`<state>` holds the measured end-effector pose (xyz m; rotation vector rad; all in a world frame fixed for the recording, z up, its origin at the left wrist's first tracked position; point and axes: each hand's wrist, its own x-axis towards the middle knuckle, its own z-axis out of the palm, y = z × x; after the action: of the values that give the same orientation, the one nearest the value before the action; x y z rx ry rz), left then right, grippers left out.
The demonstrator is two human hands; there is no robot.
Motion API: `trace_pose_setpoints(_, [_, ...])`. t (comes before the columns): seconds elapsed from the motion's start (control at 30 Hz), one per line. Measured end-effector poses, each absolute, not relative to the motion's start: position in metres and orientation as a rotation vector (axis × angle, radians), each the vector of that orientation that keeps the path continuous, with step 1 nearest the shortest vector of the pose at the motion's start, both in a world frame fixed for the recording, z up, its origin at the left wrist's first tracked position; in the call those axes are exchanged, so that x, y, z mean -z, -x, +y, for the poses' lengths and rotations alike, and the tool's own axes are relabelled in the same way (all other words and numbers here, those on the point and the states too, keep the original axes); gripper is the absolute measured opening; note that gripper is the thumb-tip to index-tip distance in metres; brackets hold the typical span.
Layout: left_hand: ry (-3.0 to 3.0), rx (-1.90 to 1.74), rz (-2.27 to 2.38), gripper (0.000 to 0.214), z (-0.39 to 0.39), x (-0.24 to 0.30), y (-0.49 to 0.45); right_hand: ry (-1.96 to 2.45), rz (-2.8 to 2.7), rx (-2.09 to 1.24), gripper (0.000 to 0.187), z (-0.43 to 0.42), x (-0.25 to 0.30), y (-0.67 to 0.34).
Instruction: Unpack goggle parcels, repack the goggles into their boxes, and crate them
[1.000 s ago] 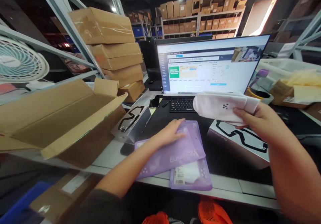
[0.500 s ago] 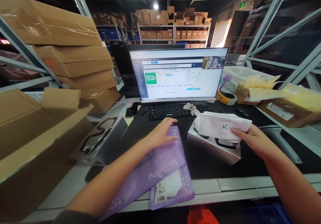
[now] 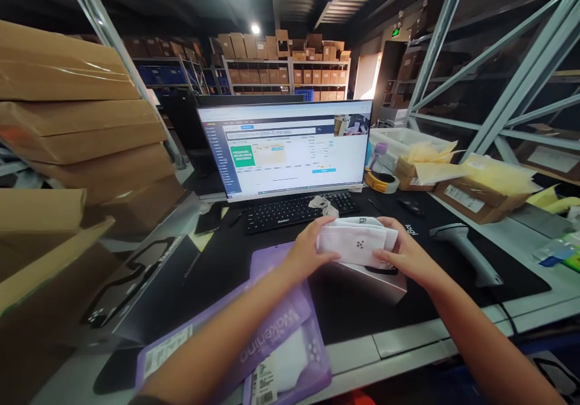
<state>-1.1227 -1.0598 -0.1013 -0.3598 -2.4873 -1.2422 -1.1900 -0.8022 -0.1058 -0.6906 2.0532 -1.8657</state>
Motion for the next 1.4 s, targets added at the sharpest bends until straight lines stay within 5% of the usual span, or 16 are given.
trace_pose_setpoints(0.5, [0.600,0.860,-2.474,0.048,-1.062,0.094,1.104,1.216,2.177,2.127,0.058,-0.804,0.130,1.173])
trace_pose_setpoints(0.63, [0.617,0.801,-2.587,0.033,-1.059,0.087,1.103,1.320,2.564,2.258,0.052,-0.804,0.134,1.170])
trace_pose_setpoints(0.77, [0.614,0.697,-2.634,0.015,-1.055,0.081,1.102,1.352,3.148,1.973,0.041,-0.804,0.134,1.157])
trace_pose_setpoints(1.03, [0.511,0.864,-2.622,0.005,-1.056,0.073,1.111,1.407,3.228,1.521,0.017,-0.807,0.119,1.162])
trace_pose_setpoints(1.3, [0.537,0.835,-2.385,0.022,-1.058,0.084,1.108,1.101,2.834,1.429,0.019,-0.802,0.112,1.183])
trace_pose_setpoints(1.4, [0.608,0.853,-2.351,0.021,-1.056,0.084,1.106,1.255,2.615,1.304,0.036,-0.803,0.105,1.196])
